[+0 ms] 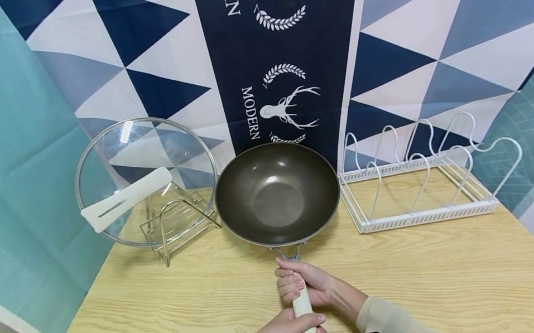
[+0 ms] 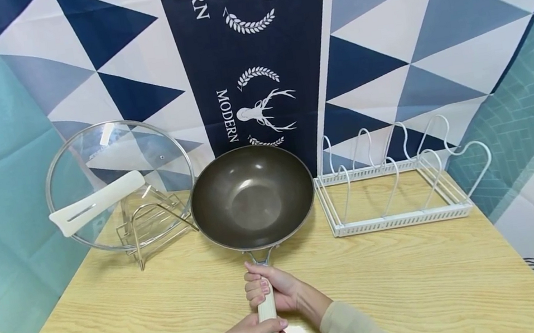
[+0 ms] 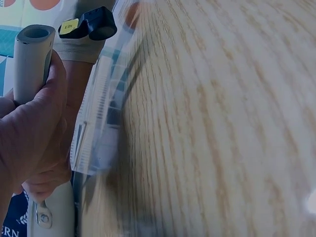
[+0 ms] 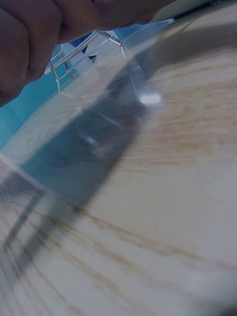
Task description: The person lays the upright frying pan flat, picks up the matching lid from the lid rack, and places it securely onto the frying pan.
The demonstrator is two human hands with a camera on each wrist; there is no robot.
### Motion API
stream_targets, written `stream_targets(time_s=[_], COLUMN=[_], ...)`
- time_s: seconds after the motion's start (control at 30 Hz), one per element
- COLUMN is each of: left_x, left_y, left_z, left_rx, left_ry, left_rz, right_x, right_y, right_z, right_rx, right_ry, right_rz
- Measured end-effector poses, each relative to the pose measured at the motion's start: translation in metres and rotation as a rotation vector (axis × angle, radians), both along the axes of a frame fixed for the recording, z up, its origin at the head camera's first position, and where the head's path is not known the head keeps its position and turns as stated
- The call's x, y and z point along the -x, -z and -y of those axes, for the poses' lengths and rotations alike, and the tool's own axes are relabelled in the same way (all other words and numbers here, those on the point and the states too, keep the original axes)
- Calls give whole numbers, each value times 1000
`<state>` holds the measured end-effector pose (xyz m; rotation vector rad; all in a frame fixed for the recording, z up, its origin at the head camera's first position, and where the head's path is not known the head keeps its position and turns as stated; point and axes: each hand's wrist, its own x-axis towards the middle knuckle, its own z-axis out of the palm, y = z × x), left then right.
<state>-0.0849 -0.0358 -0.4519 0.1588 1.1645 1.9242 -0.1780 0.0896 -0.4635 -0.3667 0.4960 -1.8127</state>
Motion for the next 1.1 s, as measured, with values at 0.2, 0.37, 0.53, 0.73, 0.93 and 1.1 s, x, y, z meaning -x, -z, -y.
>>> stream_targets(time_s=[0.2,0.37,0.53,0.73,0.93,1.1], left_x=[1,1,2,3,4,5], left_y=[-3,-5,-7,-9,-14,-16], left_z=[0,0,0,0,3,6], left_rx=[-5,1,10,25,56,78], left_ry=[2,9,18,32,35,26], left_rz=[16,27,39,33,26,50], right_x=[0,0,1,1,2,2], right_y=[0,-1,-2,-3,-4,-6], right_z=[0,0,0,-1,0,2], right_rx=[-1,-7,-6,10,21,7], right_ry=[10,15,13,4,-8,5], right_rz=[-11,-1,11,22,79,125])
